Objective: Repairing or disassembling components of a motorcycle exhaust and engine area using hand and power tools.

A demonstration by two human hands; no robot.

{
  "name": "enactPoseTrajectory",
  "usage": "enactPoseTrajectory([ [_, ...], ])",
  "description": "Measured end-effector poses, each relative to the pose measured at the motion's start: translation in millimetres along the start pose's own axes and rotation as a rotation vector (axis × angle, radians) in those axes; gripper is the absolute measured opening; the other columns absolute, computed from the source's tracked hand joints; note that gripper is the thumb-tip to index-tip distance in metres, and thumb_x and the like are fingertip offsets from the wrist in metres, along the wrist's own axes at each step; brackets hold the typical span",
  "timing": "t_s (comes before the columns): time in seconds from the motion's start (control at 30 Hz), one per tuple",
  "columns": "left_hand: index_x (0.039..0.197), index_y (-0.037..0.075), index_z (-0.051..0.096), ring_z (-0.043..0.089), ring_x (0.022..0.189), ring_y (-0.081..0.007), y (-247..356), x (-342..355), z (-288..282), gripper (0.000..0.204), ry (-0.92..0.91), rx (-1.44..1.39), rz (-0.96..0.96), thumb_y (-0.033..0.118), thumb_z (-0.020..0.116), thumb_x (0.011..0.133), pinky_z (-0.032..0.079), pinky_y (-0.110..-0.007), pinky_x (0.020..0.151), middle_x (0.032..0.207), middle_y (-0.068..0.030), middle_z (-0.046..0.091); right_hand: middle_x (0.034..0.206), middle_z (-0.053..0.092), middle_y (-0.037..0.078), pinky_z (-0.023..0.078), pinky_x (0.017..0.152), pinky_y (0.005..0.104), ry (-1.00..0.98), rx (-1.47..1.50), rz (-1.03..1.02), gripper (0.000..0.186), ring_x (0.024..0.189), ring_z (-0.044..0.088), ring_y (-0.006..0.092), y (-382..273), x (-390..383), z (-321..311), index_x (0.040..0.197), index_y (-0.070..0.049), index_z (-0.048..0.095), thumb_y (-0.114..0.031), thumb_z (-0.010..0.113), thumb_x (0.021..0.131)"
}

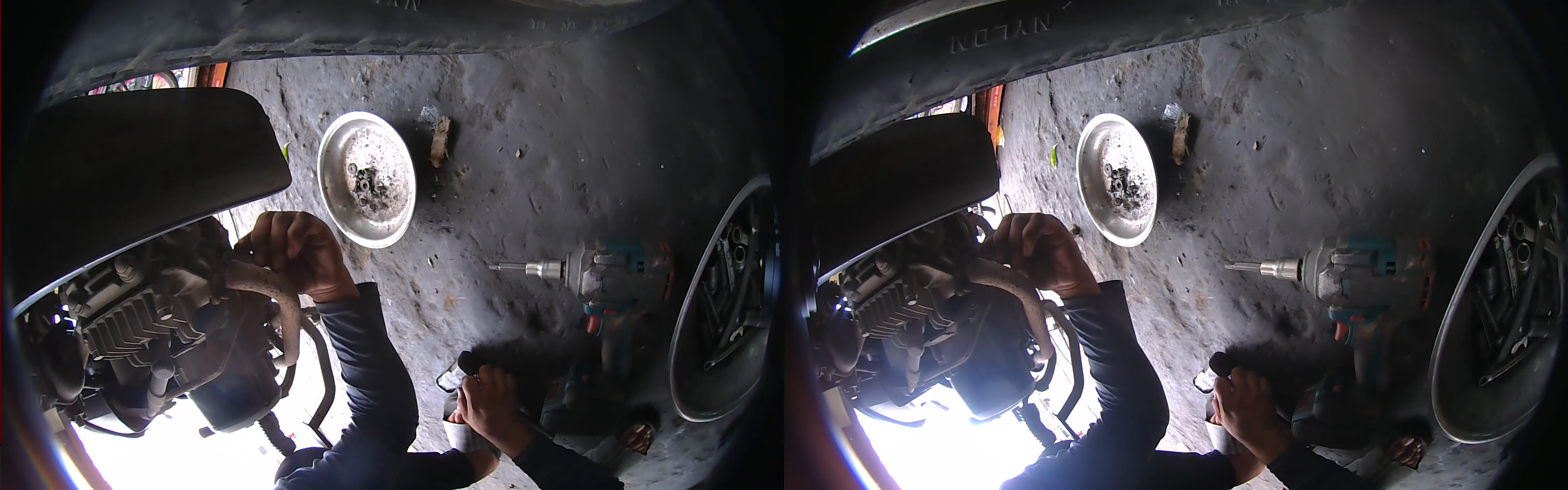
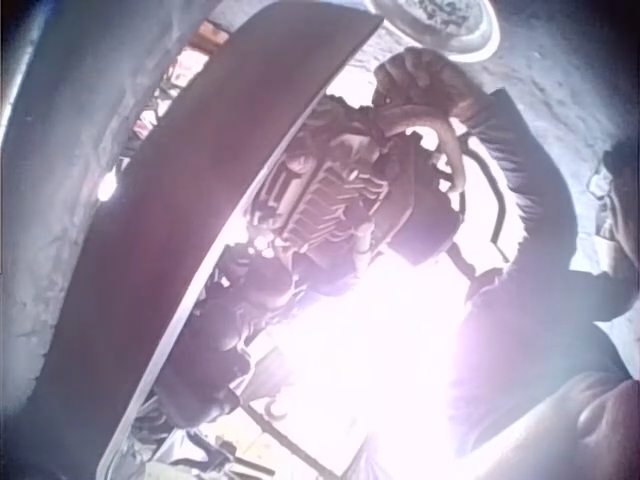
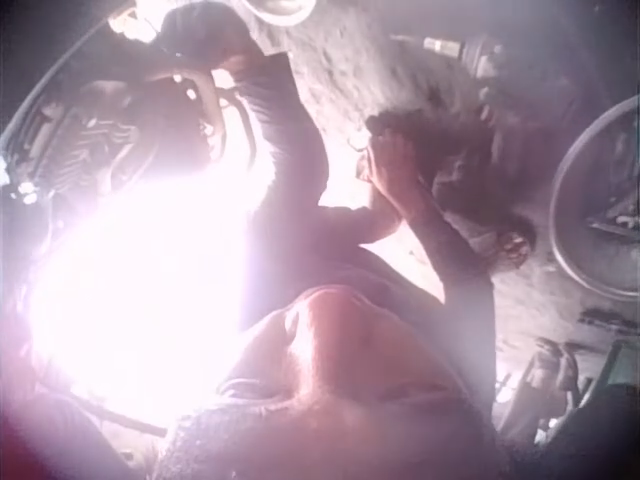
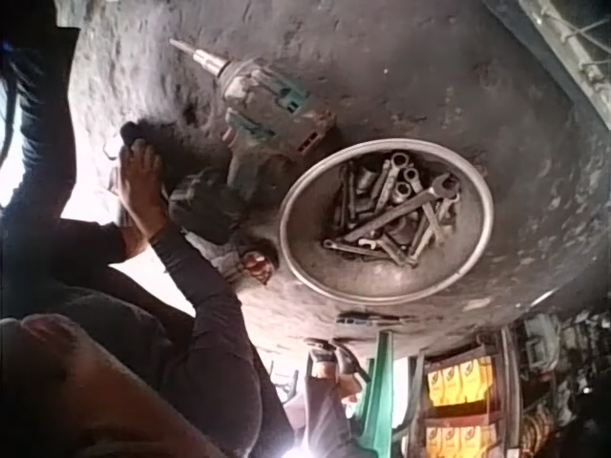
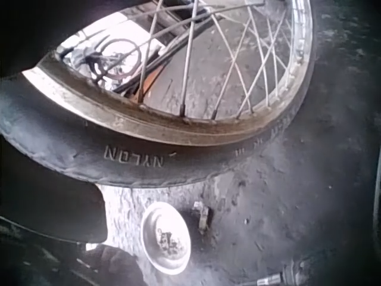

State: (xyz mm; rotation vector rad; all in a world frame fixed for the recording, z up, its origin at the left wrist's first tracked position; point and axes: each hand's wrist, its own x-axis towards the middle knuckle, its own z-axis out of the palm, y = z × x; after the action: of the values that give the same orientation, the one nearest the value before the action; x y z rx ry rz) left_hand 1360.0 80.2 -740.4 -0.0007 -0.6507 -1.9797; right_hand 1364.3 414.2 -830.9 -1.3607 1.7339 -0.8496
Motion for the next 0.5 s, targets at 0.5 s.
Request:
enactPoseTrajectory([
  [0.5, 0.085, 0.010, 0.065, 0.051, 0.065, -0.0097, -4.6, 1.4, 11.8, 0.012, 0.139, -0.108, 0.056, 0.020, 0.071, 0.082, 0.040, -0.027, 0.071, 0.073, 0.0028, 0.059, 0.083, 0.046, 0.007, 0.035, 0.066, 0.0384, 0.043, -0.084, -0.036, 0.020, 0.076, 0.048, 0.0232, -1.4, -2.3, 0.4, 0.081, -0.014, 0.050, -0.024, 0.066, 0.073],
])
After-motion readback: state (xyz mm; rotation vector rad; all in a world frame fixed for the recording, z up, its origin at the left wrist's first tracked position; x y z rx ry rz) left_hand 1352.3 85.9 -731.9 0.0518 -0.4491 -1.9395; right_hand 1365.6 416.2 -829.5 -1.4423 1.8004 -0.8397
